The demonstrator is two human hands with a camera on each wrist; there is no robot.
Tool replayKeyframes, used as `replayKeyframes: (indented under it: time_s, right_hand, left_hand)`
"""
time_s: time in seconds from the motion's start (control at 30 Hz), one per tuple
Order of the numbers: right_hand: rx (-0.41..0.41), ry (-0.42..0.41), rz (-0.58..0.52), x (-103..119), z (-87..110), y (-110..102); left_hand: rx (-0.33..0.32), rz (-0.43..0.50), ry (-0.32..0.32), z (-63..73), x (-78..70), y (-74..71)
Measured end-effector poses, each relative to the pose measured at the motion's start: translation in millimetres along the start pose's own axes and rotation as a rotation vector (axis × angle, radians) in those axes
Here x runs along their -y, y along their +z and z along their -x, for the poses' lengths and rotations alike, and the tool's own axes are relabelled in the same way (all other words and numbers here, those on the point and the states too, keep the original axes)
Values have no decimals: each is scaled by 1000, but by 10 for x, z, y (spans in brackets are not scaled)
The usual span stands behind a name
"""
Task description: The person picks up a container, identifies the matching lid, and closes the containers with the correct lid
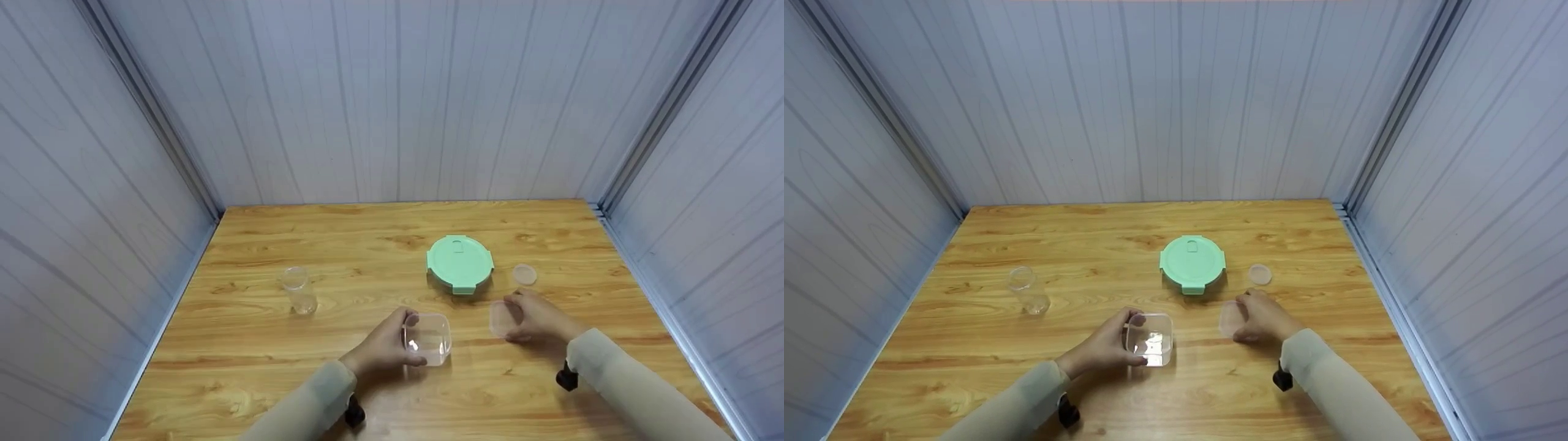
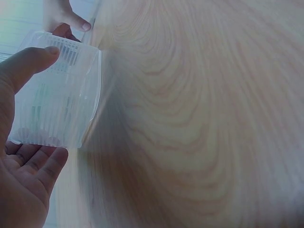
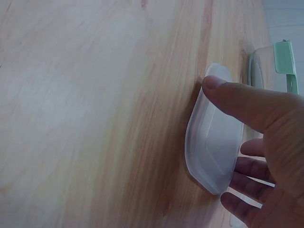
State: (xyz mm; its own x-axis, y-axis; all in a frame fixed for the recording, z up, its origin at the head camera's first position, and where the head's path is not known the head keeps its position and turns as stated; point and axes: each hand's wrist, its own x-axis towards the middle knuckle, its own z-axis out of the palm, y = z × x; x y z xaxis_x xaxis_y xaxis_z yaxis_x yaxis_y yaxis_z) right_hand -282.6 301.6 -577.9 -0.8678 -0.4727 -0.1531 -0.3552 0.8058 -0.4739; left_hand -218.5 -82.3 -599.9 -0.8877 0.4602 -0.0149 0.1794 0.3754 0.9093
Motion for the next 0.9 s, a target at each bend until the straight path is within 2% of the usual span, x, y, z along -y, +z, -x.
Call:
replayKeyframes:
  time_s: [0.27,0.57,0.73,0.9]
  right_hand:
    - [-47,20,-2,-22,-24,72]
    - [-65,19,-58,-14,-38,74]
    - [-58,43,-131,12,-40,71]
    - [-87,49,-204,40,-41,37]
  left_hand:
    - [-1,11,-14,1,4,20]
    - [0,7,-15,8,4,2]
    - [-4,8,-20,10,-5,10]
    - [6,21,10,2,-4,19]
